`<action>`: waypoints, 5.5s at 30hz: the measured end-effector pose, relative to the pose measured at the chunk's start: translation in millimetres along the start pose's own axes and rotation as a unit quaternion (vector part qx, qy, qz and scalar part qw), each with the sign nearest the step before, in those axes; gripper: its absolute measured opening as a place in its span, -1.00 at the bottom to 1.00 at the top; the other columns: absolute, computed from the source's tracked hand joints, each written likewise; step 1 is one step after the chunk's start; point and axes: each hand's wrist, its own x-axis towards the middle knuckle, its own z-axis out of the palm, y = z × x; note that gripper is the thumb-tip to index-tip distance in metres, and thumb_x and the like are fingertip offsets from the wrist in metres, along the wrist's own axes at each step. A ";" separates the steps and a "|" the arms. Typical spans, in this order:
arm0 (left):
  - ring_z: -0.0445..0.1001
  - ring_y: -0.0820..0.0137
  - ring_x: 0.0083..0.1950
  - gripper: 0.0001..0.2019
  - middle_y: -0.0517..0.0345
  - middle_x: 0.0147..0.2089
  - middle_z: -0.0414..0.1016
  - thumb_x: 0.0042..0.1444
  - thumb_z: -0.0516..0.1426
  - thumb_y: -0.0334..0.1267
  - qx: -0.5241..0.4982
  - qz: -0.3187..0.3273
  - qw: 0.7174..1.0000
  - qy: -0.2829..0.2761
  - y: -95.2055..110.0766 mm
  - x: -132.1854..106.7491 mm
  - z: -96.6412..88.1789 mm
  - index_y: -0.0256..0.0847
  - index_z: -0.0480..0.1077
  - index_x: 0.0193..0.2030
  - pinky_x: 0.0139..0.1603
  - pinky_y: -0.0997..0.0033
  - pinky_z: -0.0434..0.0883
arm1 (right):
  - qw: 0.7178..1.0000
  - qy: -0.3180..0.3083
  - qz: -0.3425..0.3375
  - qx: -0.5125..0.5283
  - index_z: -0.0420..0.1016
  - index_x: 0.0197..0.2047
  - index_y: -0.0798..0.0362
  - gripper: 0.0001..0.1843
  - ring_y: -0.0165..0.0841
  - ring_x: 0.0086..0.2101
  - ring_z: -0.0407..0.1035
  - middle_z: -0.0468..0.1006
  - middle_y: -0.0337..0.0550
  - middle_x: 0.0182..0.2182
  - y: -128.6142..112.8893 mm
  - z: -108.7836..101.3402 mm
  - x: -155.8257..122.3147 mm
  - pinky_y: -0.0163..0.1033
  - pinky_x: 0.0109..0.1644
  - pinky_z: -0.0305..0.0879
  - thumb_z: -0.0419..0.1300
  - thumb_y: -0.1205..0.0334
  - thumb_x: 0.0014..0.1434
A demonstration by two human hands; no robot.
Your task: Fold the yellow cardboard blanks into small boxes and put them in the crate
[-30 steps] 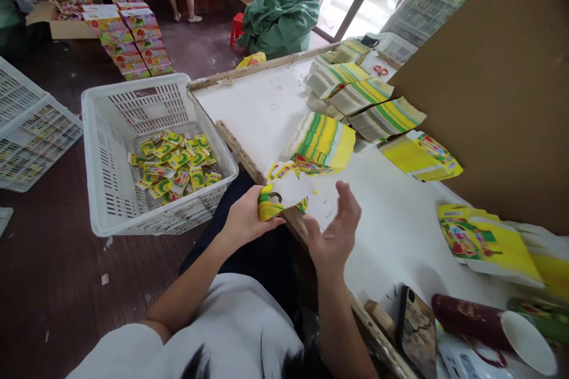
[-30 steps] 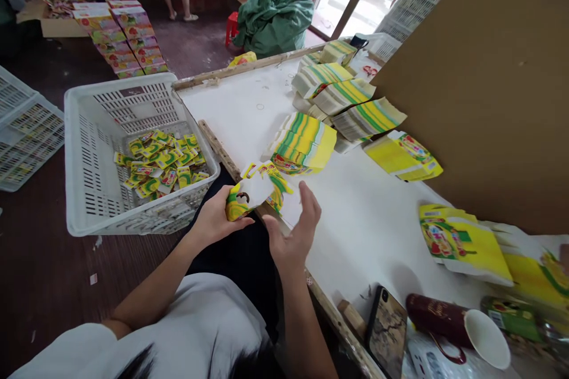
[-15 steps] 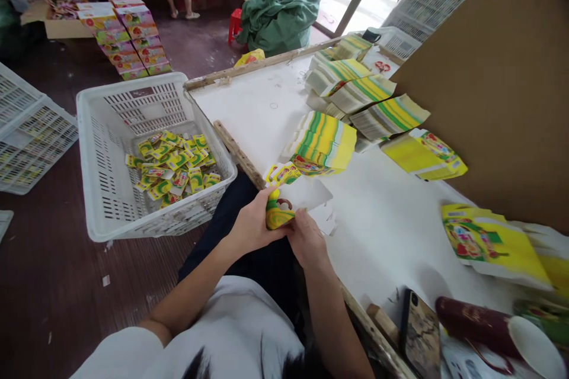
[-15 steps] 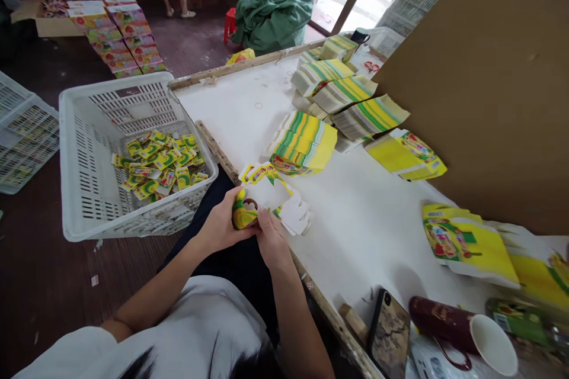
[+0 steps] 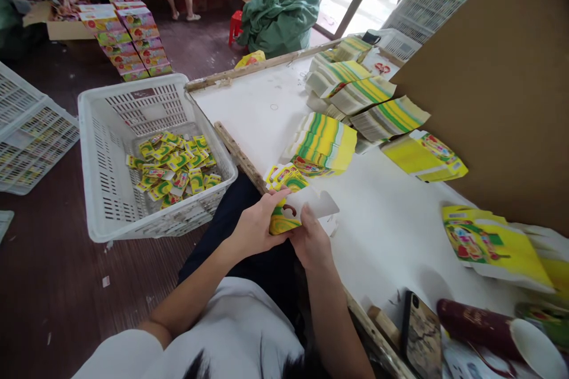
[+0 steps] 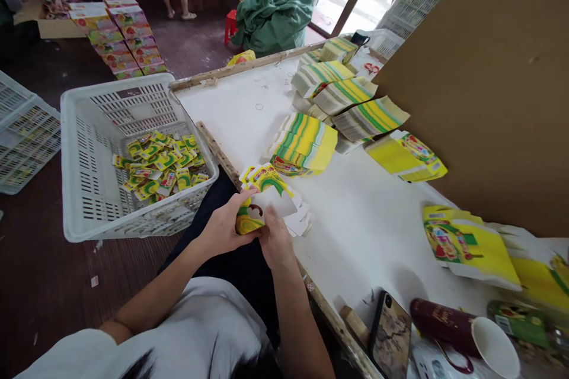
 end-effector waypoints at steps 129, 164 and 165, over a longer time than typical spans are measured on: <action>0.57 0.27 -0.11 -0.27 -0.11 0.20 0.34 0.02 0.26 -0.29 -0.010 0.017 0.999 -0.026 -4.5 -0.2 14.9 -0.07 -0.03 0.26 -0.23 0.30 0.50 | 0.822 -0.098 -0.312 -0.466 -0.12 0.51 -0.15 -0.23 -0.16 0.37 0.14 0.16 -0.13 0.43 0.3 -21.1 -15.3 0.04 0.42 0.19 0.13 0.22 0.36; 0.53 0.22 0.04 -0.46 0.06 0.03 0.51 0.00 0.37 -0.23 -0.010 0.010 0.999 0.040 9.3 3.0 -8.8 -0.10 0.33 0.12 -0.01 0.25 0.49 | 0.913 -0.049 -0.238 -0.327 -0.44 0.52 -0.14 -0.19 -0.17 0.35 0.18 0.29 0.00 0.37 12.5 -28.5 -9.6 0.15 0.35 0.25 -0.21 -0.27 0.39; 0.53 0.22 0.04 -0.46 0.06 0.03 0.52 0.00 0.37 -0.23 -0.013 0.011 0.999 0.040 9.3 3.2 -8.8 -0.10 0.33 0.12 -0.01 0.25 0.49 | 0.915 -0.048 -0.239 -0.322 -0.40 0.52 -0.14 -0.19 -0.16 0.35 0.19 0.30 0.00 0.36 13.4 -30.0 -8.8 0.15 0.35 0.26 -0.19 -0.27 0.38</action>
